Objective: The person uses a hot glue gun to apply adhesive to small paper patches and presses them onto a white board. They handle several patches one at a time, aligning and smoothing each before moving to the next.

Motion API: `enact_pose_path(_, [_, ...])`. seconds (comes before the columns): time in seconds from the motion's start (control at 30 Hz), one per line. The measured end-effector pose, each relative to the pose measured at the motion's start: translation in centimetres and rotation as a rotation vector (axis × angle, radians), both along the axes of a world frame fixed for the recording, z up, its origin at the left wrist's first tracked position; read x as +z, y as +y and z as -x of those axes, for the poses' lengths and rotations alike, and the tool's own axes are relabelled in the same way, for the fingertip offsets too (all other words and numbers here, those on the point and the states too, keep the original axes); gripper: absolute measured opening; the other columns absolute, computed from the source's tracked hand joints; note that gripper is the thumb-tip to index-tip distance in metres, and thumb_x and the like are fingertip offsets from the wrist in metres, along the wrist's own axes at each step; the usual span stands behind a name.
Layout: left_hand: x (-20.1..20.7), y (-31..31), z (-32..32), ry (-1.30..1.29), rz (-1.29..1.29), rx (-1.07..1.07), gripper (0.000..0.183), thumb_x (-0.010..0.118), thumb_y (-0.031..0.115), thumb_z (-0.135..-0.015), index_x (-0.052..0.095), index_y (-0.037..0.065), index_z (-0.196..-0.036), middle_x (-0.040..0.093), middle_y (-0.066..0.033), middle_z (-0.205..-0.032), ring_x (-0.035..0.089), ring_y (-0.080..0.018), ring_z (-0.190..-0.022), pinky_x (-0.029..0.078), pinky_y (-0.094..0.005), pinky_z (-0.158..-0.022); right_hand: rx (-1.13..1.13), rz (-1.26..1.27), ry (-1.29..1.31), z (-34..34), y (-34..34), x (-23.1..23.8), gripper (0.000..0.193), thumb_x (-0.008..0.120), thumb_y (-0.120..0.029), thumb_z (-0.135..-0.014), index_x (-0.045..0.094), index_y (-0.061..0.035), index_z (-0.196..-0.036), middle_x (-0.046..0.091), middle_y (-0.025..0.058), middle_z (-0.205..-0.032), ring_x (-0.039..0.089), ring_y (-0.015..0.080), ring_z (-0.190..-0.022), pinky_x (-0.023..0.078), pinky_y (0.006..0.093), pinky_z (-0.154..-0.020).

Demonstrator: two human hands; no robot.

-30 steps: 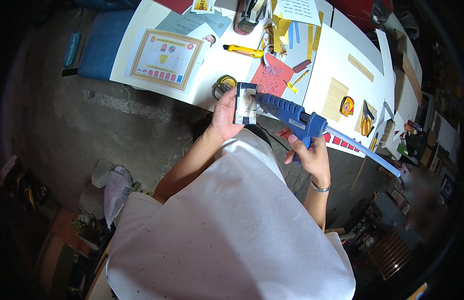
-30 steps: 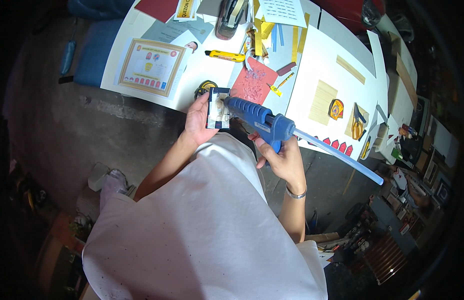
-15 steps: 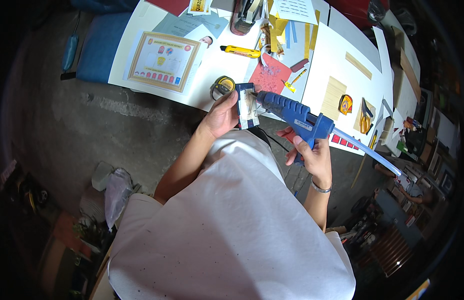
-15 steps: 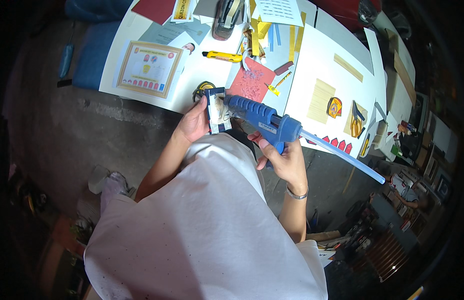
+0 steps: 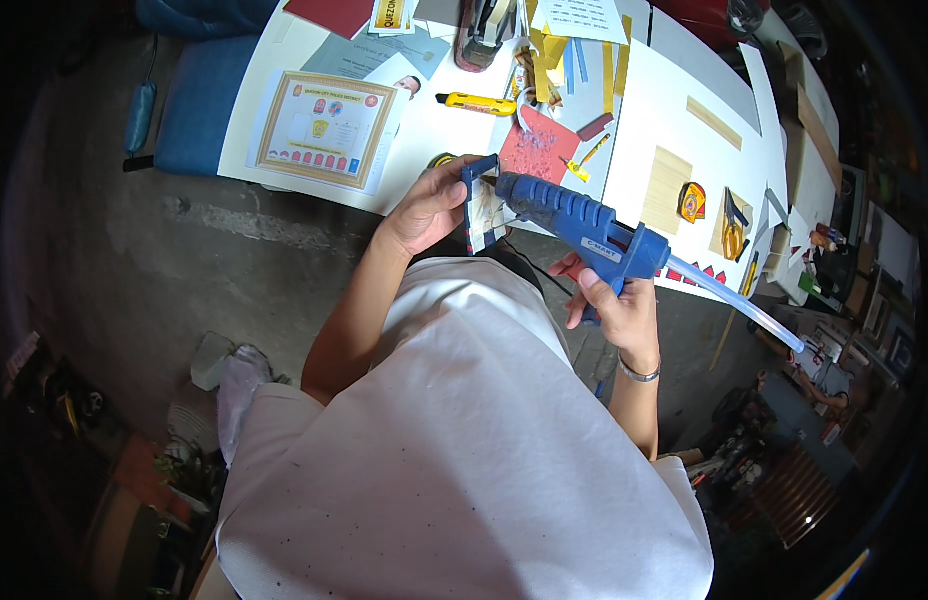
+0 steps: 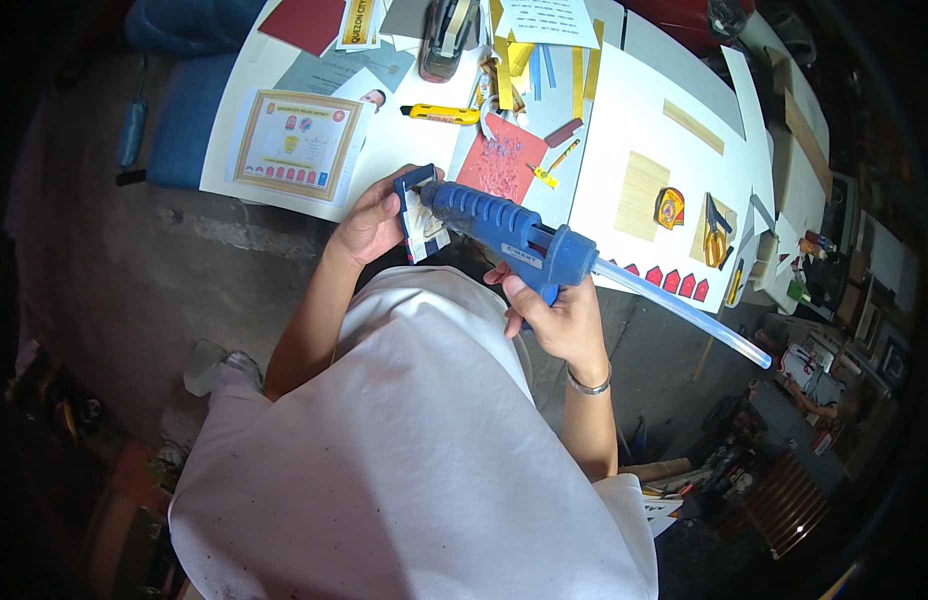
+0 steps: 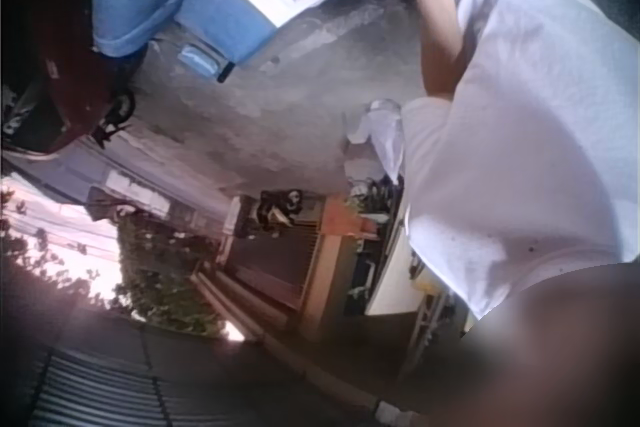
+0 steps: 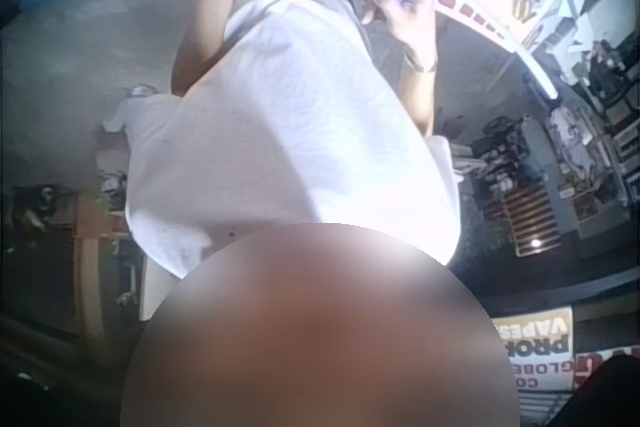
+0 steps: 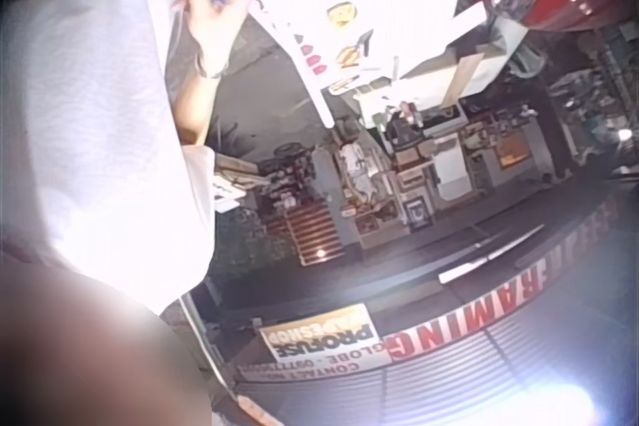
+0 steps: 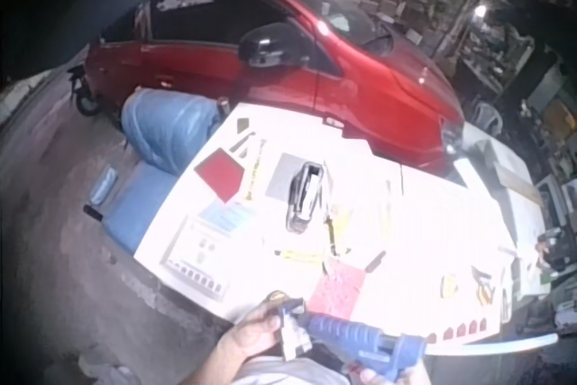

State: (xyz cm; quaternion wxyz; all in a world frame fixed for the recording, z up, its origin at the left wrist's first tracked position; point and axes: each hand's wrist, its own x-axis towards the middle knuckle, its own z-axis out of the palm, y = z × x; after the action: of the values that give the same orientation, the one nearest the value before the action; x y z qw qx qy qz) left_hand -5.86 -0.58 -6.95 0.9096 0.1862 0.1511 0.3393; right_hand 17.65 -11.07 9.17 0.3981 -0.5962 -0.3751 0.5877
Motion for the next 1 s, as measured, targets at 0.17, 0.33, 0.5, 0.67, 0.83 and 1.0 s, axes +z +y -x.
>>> enact_pose_path(0.17, [0.3,0.1,0.1,0.003,-0.005,-0.015,0.075,0.080,0.035,-0.089,0.046,0.003,-0.148,0.052,-0.0123,-0.149,0.054,-0.0254,-0.135,0.042,-0.0465,-0.114,0.016,0.039,0.013,-0.2,-0.1,0.2,0.032,0.061,-0.010,-0.096,0.058,0.0108,-0.120,0.070,0.0233,-0.101,0.067,0.0197,-0.055,0.056,0.0282,-0.048])
enact_pose_path(0.33, [0.5,0.2,0.0,-0.005,-0.016,-0.036,0.077,0.082,0.035,-0.088,0.046,0.003,-0.148,0.054,-0.0121,-0.147,0.055,-0.0251,-0.134,0.043,-0.0459,-0.114,0.029,0.042,-0.011,-0.3,-0.2,0.1,0.033,0.060,-0.009,-0.095,0.057,0.0102,-0.122,0.071,0.0214,-0.099,0.065,0.0184,-0.053,0.055,0.0276,-0.047])
enact_pose_path(0.5, [0.8,0.1,-0.1,-0.003,-0.016,-0.034,0.079,0.083,0.036,-0.086,0.046,0.002,-0.148,0.055,-0.0118,-0.145,0.056,-0.0245,-0.132,0.044,-0.0447,-0.113,-0.002,0.049,-0.013,-0.4,-0.2,-0.1,0.033,0.060,-0.009,-0.095,0.057,0.0092,-0.122,0.070,0.0206,-0.098,0.065,0.0178,-0.052,0.054,0.0276,-0.047])
enact_pose_path(0.67, [1.2,0.2,-0.1,0.007,-0.015,-0.047,0.081,0.084,0.037,-0.086,0.046,0.001,-0.147,0.057,-0.0122,-0.143,0.056,-0.0245,-0.131,0.043,-0.0440,-0.113,0.005,0.052,-0.026,-0.6,-0.2,0.1,0.031,0.061,-0.010,-0.095,0.058,0.0080,-0.119,0.070,0.0189,-0.096,0.063,0.0163,-0.051,0.054,0.0274,-0.047])
enact_pose_path(0.83, [1.5,0.3,-0.1,0.002,-0.023,-0.036,0.082,0.084,0.037,-0.086,0.045,0.000,-0.148,0.057,-0.0127,-0.143,0.055,-0.0251,-0.133,0.043,-0.0440,-0.114,0.021,0.038,-0.036,-0.7,-0.4,0.2,0.030,0.062,-0.011,-0.095,0.059,0.0073,-0.118,0.070,0.0180,-0.095,0.063,0.0162,-0.050,0.053,0.0273,-0.047])
enact_pose_path(1.0, [1.4,0.2,-0.2,-0.018,-0.034,0.006,0.072,0.081,0.033,-0.089,0.049,0.001,-0.145,0.061,-0.0140,-0.136,0.060,-0.0271,-0.127,0.047,-0.0477,-0.110,-0.047,0.037,-0.041,-0.5,-0.4,-0.1,0.029,0.061,-0.010,-0.095,0.059,0.0075,-0.118,0.070,0.0181,-0.095,0.062,0.0165,-0.050,0.053,0.0273,-0.046])
